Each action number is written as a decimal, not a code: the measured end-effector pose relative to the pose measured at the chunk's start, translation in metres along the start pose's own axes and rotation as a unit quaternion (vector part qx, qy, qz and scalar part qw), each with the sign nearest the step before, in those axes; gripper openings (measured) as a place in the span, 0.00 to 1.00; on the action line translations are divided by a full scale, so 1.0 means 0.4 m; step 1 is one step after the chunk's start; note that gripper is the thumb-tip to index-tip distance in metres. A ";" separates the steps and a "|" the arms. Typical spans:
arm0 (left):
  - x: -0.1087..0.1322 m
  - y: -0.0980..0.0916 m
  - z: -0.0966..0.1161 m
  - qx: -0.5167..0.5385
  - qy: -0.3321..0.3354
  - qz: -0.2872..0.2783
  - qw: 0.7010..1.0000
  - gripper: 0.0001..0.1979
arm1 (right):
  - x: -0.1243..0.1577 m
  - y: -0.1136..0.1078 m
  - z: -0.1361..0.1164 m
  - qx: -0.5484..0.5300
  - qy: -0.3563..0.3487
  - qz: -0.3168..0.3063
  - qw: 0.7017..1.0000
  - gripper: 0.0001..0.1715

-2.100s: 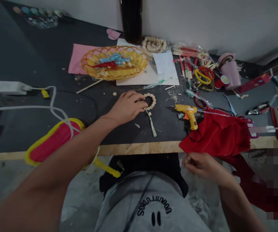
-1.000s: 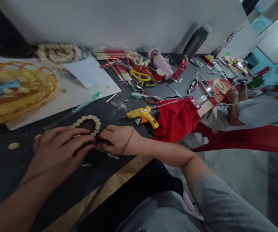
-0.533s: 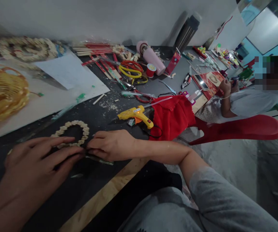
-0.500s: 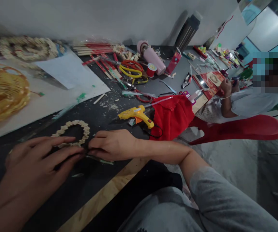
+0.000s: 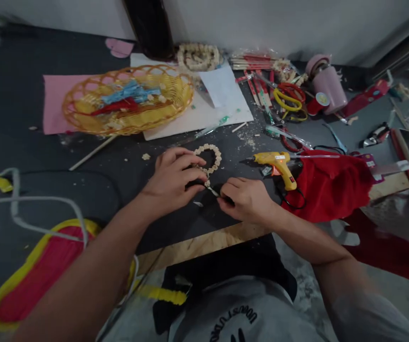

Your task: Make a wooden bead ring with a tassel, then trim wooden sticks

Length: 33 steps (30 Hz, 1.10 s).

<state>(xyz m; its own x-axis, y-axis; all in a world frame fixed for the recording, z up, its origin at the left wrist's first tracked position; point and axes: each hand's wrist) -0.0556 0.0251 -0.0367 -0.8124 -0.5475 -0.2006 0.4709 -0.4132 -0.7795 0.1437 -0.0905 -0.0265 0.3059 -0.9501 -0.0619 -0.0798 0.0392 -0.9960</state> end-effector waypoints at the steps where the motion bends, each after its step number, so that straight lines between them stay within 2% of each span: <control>1: 0.001 0.000 0.000 0.003 -0.001 0.002 1.000 0.05 | 0.000 0.001 0.000 0.003 -0.001 0.004 1.000 0.10; 6: 0.000 0.010 0.006 0.023 -0.008 0.020 0.999 0.08 | 0.003 -0.001 0.001 -0.007 -0.012 0.022 1.000 0.09; 11: 0.001 0.018 0.004 0.033 -0.015 0.025 0.999 0.06 | 0.006 -0.010 0.009 -0.035 -0.014 0.056 0.998 0.08; 20: -0.003 0.032 0.007 0.027 0.005 0.022 0.999 0.08 | 0.007 -0.010 0.018 -0.006 -0.017 0.027 0.999 0.10; 33: -0.006 0.038 -0.005 0.034 0.017 0.039 0.999 0.10 | 0.006 -0.010 0.011 -0.020 -0.069 0.005 0.997 0.11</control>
<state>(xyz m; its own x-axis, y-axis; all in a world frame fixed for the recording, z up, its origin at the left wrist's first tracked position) -0.0471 0.0217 -0.0494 -0.7831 -0.5557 -0.2794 0.5541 -0.4194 -0.7190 0.1489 -0.0917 -0.0229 0.4322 -0.8980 -0.0824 -0.1204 0.0331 -0.9922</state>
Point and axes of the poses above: each hand's wrist, its own x-axis away from the middle knuckle, its own y-axis out of the palm, z = x × y, and after that the axes turned 10 degrees about x, right-handed
